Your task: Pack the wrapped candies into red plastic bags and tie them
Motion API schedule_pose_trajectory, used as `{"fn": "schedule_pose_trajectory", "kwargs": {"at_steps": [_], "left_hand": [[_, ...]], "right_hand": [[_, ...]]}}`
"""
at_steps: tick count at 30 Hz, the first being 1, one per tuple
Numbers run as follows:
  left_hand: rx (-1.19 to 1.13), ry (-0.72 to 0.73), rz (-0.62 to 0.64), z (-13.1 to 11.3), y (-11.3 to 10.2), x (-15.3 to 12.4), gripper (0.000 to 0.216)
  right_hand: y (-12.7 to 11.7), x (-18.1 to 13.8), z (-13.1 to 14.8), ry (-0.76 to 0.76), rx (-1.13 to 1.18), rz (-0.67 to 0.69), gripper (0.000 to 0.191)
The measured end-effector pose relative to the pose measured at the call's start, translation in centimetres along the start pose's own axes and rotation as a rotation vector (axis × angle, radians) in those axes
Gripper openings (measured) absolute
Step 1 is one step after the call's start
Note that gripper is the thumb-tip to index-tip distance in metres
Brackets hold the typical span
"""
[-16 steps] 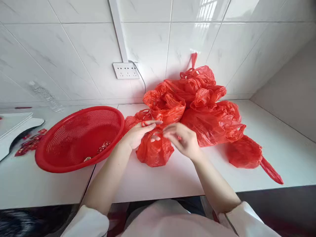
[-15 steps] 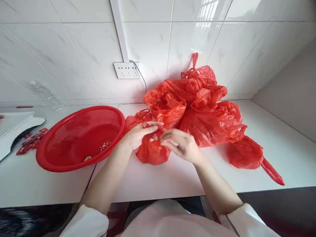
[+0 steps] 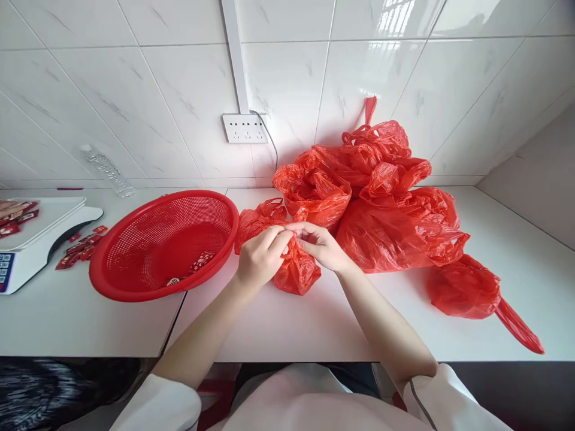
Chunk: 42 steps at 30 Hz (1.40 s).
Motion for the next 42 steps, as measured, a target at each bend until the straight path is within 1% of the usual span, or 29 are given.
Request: {"fn": "schedule_pose_trajectory", "kwargs": {"at_steps": [3,5,7,9,11,13,15,17,18,19,21,23,24,25,26,27,28,30,31,33,35,37,38,39,40,42], "left_hand": [[-0.058,-0.050,-0.026,0.5,-1.0,-1.0,0.023],[-0.078,-0.144,-0.011,0.7,-2.3,-2.1,0.017],[-0.077,-0.323,0.028,0.9,-3.7,-3.8,0.010],[-0.055,-0.524,0.090,1.1,-4.9,-6.2,0.013],[-0.035,-0.691,0.150,1.2,-5.6,-8.8,0.018],[-0.068,-0.821,0.218,0.9,-5.5,-10.9,0.021],[-0.174,-0.937,0.299,0.5,-4.8,-12.0,0.024],[-0.299,-1.022,0.369,0.0,-3.9,-11.9,0.023],[-0.342,-1.039,0.389,-0.2,-3.6,-11.6,0.023],[-0.365,-1.035,0.392,-0.3,-3.3,-11.1,0.026],[-0.365,-0.973,0.375,-0.4,-2.8,-10.1,0.037],[-0.350,-0.876,0.376,-0.4,-2.2,-9.3,0.051],[-0.348,-0.826,0.404,-0.4,-1.8,-9.1,0.061],[-0.353,-0.778,0.453,-0.4,-1.2,-9.0,0.073],[-0.369,-0.735,0.517,-0.4,-0.7,-9.1,0.084],[-0.396,-0.699,0.584,-0.4,0.0,-9.2,0.091],[-0.428,-0.671,0.639,-0.4,0.6,-9.4,0.093],[-0.494,-0.636,0.696,-0.5,1.8,-9.6,0.085],[-0.527,-0.626,0.708,-0.7,2.3,-9.6,0.076],[-0.584,-0.609,0.736,-1.1,3.0,-9.3,0.059],[-0.633,-0.571,0.791,-1.9,3.1,-8.4,0.050],[-0.657,-0.522,0.824,-2.6,2.3,-7.3,0.056],[-0.647,-0.502,0.810,-2.8,1.5,-6.7,0.060],[-0.618,-0.486,0.770,-2.8,0.6,-6.3,0.063],[-0.560,-0.473,0.705,-2.6,-0.5,-5.9,0.061],[-0.361,-0.448,0.531,-1.5,-3.0,-5.7,0.046]], "right_hand": [[-1.1,-0.6,1.0,-0.015,-0.218,-0.097,0.023],[-2.4,-1.6,1.6,-0.007,-0.409,-0.165,0.021],[-3.9,-3.2,1.5,0.024,-0.612,-0.215,0.021],[-5.3,-5.3,0.9,0.091,-0.807,-0.251,0.021],[-6.2,-7.5,0.0,0.190,-0.944,-0.269,0.021],[-6.4,-9.0,-0.6,0.310,-1.034,-0.234,0.023],[-5.9,-9.4,-0.3,0.412,-1.140,-0.189,0.028],[-4.8,-8.6,0.7,0.442,-1.258,-0.178,0.031],[-3.9,-7.9,1.2,0.420,-1.289,-0.173,0.034],[-2.9,-7.1,1.6,0.383,-1.292,-0.158,0.041],[-0.5,-5.6,1.6,0.322,-1.238,-0.089,0.065],[1.6,-4.6,0.6,0.338,-1.188,0.011,0.086],[2.5,-4.4,-0.1,0.360,-1.172,0.068,0.091],[3.1,-4.4,-0.9,0.375,-1.165,0.119,0.090],[3.5,-4.6,-1.6,0.375,-1.163,0.165,0.082],[3.6,-4.9,-2.1,0.358,-1.166,0.199,0.068],[3.7,-5.2,-2.5,0.327,-1.173,0.221,0.051],[3.4,-6.0,-2.9,0.253,-1.182,0.227,0.021],[3.3,-6.4,-2.9,0.218,-1.174,0.220,0.012],[2.9,-7.0,-2.6,0.165,-1.135,0.197,0.004],[2.2,-7.8,-1.7,0.157,-1.067,0.170,0.009],[0.4,-9.3,0.1,0.220,-0.981,0.121,0.014],[-1.1,-10.4,1.4,0.283,-0.949,0.064,0.016],[-3.1,-11.9,2.9,0.355,-0.943,-0.028,0.018],[-5.4,-13.7,4.7,0.416,-0.984,-0.167,0.021],[-10.7,-17.8,8.9,0.483,-1.124,-0.497,0.031]]}}
Point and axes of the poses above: each hand's wrist, its own x-axis towards the middle knuckle, its own y-axis out of the palm, z = x × y, the point moved 2 cm from there along x, towards the middle knuckle, and after that the axes turned 11 degrees about -x, right-handed, at the moved point
